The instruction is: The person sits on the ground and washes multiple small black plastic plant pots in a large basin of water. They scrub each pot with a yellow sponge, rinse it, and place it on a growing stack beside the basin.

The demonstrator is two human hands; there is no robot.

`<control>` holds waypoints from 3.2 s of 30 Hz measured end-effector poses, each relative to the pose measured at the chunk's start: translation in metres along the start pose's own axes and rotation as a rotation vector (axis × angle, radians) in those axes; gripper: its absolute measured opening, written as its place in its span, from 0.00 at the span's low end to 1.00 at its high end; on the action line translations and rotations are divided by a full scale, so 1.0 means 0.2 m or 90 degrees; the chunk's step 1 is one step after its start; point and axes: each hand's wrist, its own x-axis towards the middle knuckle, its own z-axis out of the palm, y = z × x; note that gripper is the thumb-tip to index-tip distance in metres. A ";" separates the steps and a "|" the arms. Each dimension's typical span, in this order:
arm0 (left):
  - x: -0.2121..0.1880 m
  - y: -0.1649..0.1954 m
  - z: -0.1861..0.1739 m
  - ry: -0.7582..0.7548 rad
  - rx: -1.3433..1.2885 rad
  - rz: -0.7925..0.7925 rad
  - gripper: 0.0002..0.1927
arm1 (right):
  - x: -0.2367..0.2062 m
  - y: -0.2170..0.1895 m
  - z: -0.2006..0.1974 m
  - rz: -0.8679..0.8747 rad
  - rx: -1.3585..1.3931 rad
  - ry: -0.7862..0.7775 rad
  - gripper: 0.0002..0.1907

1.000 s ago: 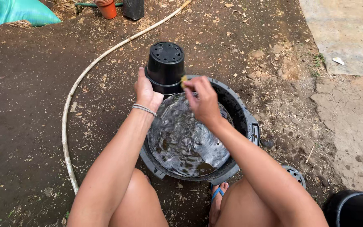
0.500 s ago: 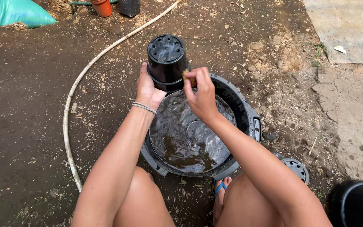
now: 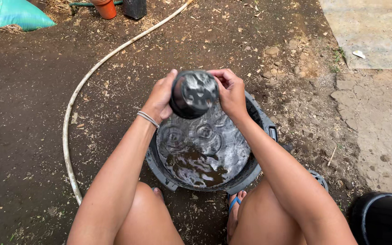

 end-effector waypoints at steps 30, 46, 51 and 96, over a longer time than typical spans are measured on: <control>0.07 -0.33 0.12 -0.087 0.067 0.075 0.48 | -0.14 -0.17 0.08 -0.238 -0.421 -0.121 0.05; 0.02 -0.08 -0.05 0.131 -0.305 0.226 0.09 | -0.17 -0.35 0.21 -0.301 -0.420 -0.105 0.20; 0.03 -0.05 -0.06 0.145 -0.418 0.129 0.11 | -0.19 -0.33 0.27 -0.384 -0.472 -0.160 0.25; 0.16 -0.17 -0.06 0.065 0.293 -0.018 0.20 | 0.04 0.03 -0.09 0.143 -0.072 -0.110 0.08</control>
